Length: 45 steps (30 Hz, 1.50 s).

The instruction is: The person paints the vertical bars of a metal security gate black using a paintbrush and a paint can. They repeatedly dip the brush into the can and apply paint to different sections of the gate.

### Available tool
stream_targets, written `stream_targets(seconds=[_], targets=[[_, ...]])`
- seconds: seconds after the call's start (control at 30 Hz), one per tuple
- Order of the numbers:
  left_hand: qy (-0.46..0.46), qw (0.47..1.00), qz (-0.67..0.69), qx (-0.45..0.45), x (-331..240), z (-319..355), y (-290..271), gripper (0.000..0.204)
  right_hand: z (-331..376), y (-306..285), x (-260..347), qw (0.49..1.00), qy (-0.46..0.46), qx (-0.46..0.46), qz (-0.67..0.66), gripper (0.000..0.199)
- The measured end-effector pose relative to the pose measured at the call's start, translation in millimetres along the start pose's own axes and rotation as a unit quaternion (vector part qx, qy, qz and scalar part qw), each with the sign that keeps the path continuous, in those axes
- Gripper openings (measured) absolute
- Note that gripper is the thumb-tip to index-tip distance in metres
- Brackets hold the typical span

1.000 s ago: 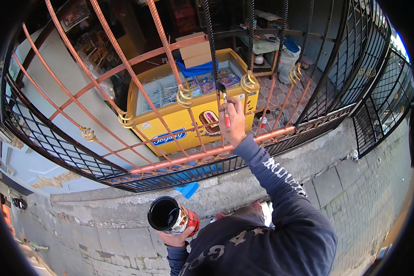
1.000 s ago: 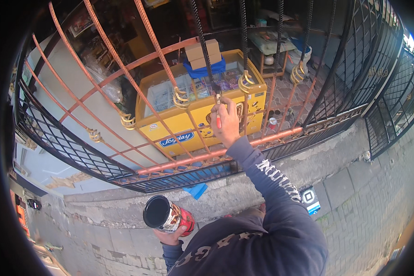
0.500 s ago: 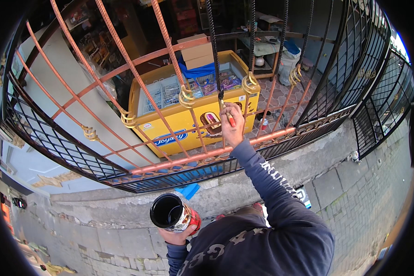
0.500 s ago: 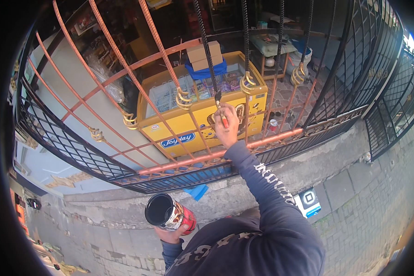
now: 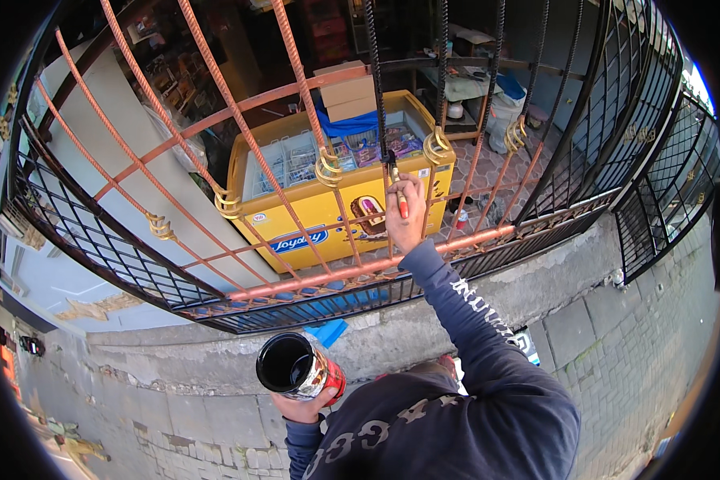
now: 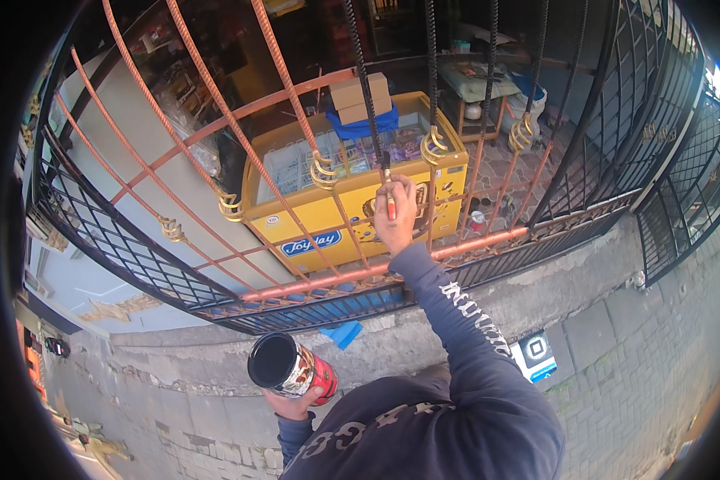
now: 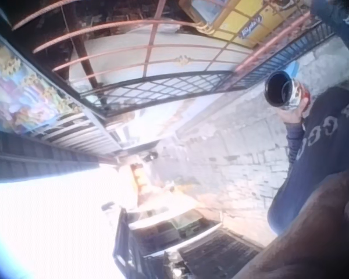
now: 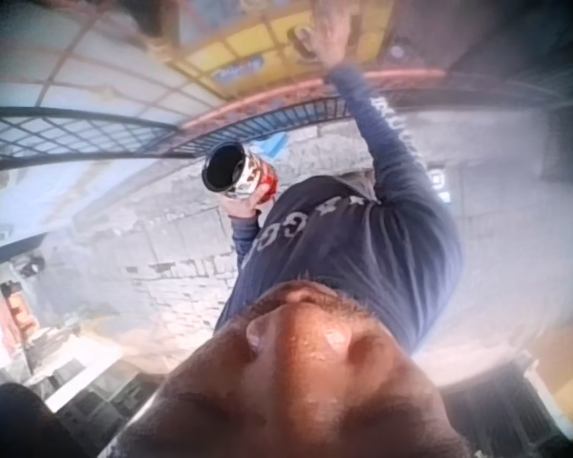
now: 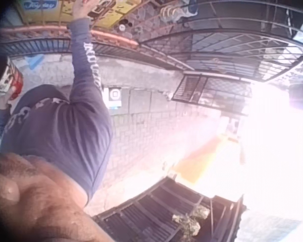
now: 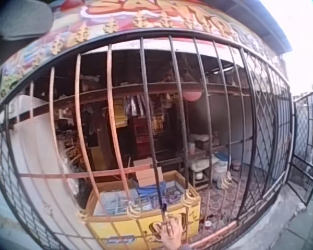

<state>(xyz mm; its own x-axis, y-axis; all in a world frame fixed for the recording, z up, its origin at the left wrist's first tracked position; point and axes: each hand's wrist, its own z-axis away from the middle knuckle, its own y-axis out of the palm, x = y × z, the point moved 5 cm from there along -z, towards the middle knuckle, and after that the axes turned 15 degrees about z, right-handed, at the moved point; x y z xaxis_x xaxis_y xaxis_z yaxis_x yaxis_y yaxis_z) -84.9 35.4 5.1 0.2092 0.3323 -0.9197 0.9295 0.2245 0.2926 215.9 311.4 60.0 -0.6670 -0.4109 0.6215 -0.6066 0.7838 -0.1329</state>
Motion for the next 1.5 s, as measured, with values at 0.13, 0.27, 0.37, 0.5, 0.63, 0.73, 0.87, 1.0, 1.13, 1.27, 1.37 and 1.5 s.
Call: stream_targets(seconds=[0.13,0.27,0.37,0.5,0.63,0.73,0.87,1.0,1.13,1.27,1.37,1.5], targets=[[0.016,1.0,0.012,-0.005,-2,-1,3,0.101,9,5,22,0.987,-0.129,0.078,-0.062,0.018],[0.014,0.999,0.03,-0.017,-1,1,-1,0.103,-12,-3,1,0.991,-0.097,0.095,0.003,0.015],[0.02,0.999,0.023,-0.03,-1,4,-7,0.105,-23,-9,-9,0.991,-0.104,0.08,0.039,0.014],[0.031,0.998,0.016,-0.046,-4,7,-13,0.107,-24,-11,3,0.972,-0.21,0.107,0.006,0.016],[0.031,0.998,0.021,-0.051,-4,9,-16,0.11,-29,-20,-4,0.993,-0.092,0.039,0.064,0.016],[0.037,0.997,0.012,-0.065,-2,9,-19,0.11,-24,-22,5,0.979,-0.2,0.031,0.013,0.016],[0.009,0.999,0.002,-0.043,2,9,-21,0.109,-21,-16,-9,0.992,-0.094,0.067,0.052,0.016],[0.03,0.998,0.009,-0.047,2,9,-20,0.109,-13,-25,-6,0.992,-0.093,-0.068,0.054,0.013],[0.022,1.0,0.002,-0.019,3,8,-15,0.109,-1,0,-10,0.991,-0.069,0.11,0.023,0.014],[0.021,0.999,0.021,-0.026,4,9,-15,0.108,6,-2,-31,0.992,0.06,0.111,-0.02,0.012],[0.028,0.999,0.021,-0.035,6,9,-14,0.109,7,-6,-28,0.999,0.022,0.038,-0.002,0.012],[0.021,1.0,-0.004,-0.02,4,8,-12,0.109,15,1,-9,0.995,-0.038,0.09,-0.022,0.013]])
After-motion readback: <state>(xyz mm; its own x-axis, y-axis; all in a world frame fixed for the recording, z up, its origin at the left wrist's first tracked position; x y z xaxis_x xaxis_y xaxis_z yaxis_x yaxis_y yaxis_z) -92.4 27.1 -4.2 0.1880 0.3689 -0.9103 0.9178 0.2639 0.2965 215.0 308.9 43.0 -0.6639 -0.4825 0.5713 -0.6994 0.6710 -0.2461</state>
